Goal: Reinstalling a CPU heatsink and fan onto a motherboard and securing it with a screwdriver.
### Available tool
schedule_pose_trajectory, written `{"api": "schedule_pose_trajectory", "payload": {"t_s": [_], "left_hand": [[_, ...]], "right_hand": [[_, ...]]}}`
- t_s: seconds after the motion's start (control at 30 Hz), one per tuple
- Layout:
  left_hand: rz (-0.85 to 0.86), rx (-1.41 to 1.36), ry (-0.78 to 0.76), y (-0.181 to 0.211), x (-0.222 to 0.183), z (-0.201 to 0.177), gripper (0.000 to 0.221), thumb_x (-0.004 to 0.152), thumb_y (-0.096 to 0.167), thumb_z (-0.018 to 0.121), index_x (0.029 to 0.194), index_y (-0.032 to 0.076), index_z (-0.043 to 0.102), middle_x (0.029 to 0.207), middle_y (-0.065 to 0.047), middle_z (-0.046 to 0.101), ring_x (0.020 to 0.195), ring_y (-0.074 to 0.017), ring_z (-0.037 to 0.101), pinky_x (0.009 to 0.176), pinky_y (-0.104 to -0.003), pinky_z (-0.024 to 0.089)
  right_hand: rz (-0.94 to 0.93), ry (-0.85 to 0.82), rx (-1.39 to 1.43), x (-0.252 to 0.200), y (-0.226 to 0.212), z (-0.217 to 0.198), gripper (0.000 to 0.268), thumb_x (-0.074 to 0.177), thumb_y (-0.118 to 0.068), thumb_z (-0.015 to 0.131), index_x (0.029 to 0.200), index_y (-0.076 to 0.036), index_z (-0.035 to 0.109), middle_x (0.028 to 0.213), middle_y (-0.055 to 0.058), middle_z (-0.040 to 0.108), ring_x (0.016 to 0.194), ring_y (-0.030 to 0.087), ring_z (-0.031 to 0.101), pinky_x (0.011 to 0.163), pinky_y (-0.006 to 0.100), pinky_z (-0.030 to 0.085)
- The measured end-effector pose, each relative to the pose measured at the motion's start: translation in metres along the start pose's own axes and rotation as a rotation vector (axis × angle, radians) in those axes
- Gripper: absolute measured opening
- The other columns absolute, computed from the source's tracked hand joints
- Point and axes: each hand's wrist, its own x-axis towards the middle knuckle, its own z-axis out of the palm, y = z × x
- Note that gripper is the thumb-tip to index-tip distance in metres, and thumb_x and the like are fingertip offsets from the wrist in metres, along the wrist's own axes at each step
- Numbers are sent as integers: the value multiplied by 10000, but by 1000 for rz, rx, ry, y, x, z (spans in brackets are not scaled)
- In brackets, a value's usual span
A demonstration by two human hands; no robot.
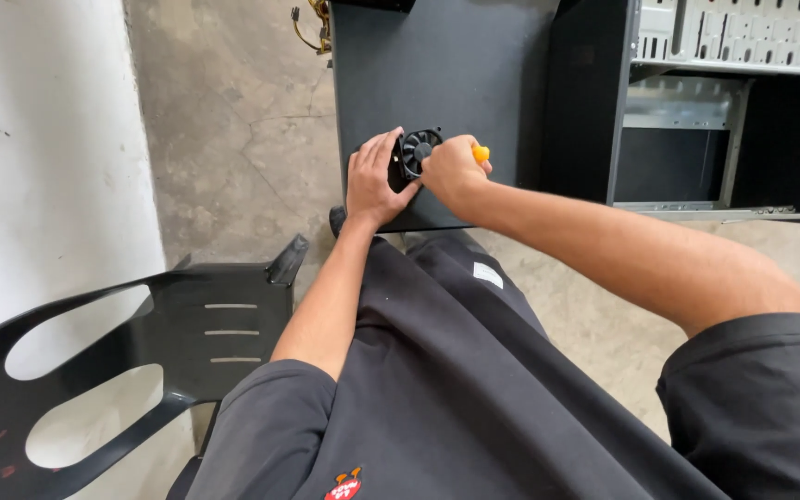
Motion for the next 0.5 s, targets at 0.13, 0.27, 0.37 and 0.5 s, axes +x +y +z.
{"api": "schedule_pose_trajectory", "payload": {"t_s": [0.13, 0.27, 0.37, 0.5], "left_hand": [[1, 12, 1, 0, -4, 1, 941, 719, 552, 848, 1502, 151, 512, 1338, -53, 650, 1300, -203, 574, 1025, -365, 442], [24, 16, -3, 0, 0, -2, 934, 722, 537, 862, 1496, 148, 513, 1332, -51, 652, 1299, -204, 574, 1016, -362, 444], [17, 11, 6, 3, 1, -2, 936, 703, 537, 878, 1481, 153, 527, 1331, -45, 649, 1290, -203, 578, 1013, -356, 444], [-14, -85, 1, 9, 5, -9, 1001, 679, 687, 843, 1489, 184, 538, 1347, -10, 650, 1270, -199, 589, 991, -363, 448]], "right_hand": [[-40, 23, 85, 28, 9, 26, 161, 924, -60, 683, 983, -129, 816, 930, 39, 804, 851, 293, 770, 620, 528, 621], [56, -79, 561, 1, 64, 7, 309, 998, -238, 573, 854, -70, 788, 681, 56, 734, 586, 254, 706, 548, 472, 598], [98, -121, 846, -24, 94, 10, 355, 1001, -288, 608, 897, 5, 778, 718, 166, 735, 610, 334, 712, 598, 476, 600], [-11, 100, 883, -33, 83, 43, 311, 879, -84, 627, 1130, 47, 756, 1122, 300, 721, 1060, 510, 706, 918, 602, 591]]}}
